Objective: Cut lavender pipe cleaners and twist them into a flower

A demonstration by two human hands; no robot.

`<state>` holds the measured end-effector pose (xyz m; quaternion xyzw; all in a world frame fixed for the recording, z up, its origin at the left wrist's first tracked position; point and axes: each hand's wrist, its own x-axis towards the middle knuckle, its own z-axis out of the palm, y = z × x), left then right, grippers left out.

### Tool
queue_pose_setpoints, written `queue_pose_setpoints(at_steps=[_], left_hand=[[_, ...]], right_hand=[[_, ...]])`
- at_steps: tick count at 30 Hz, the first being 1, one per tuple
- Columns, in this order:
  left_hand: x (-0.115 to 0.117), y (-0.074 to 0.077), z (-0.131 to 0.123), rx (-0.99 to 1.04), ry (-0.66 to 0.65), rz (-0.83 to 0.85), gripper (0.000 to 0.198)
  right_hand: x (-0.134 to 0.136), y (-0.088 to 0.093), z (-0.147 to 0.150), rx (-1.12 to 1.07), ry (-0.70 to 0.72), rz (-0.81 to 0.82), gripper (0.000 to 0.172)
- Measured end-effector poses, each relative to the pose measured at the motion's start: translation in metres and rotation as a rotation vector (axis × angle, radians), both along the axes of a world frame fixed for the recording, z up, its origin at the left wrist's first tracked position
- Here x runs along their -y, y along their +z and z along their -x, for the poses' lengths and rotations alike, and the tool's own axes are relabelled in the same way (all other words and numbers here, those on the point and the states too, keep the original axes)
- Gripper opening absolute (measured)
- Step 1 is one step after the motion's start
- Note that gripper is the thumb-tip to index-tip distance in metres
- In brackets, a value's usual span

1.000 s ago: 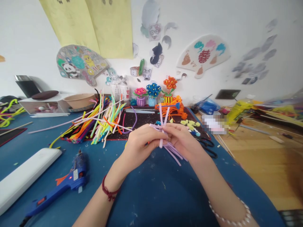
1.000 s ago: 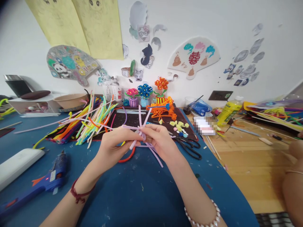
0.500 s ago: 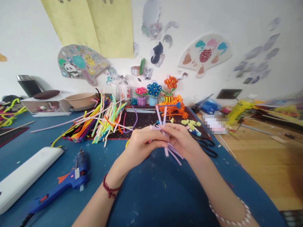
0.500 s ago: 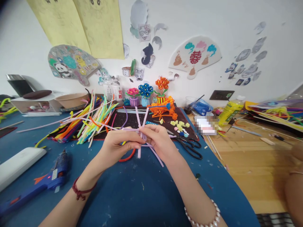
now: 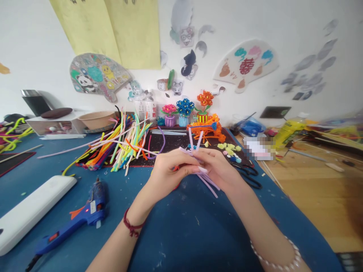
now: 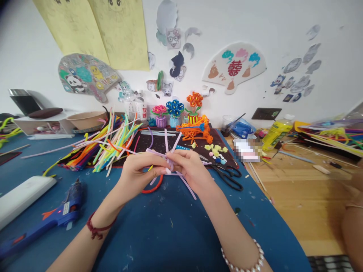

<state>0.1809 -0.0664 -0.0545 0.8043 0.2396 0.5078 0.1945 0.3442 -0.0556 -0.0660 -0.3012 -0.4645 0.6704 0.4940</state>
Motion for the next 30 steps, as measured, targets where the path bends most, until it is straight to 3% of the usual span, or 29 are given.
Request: queue_pose_setpoints(at_steps=[6, 13, 30], left_hand=[[0.0003, 0.0038, 0.0027, 0.107, 0.045, 0.27, 0.019], [0.0014, 0.0049, 0.0017, 0.292, -0.132, 0.718, 0.031], [-0.0045, -0.0044, 0.0006, 0.332, -0.127, 0.836, 0.025]], right_hand=[[-0.0004, 0.0007, -0.0024, 0.017, -0.039, -0.006, 0.013], [0.0002, 0.0002, -0.0027, 0.076, -0.05, -0.035, 0.014], [-0.0002, -0.0011, -0.0024, 0.083, -0.031, -0.056, 0.015]])
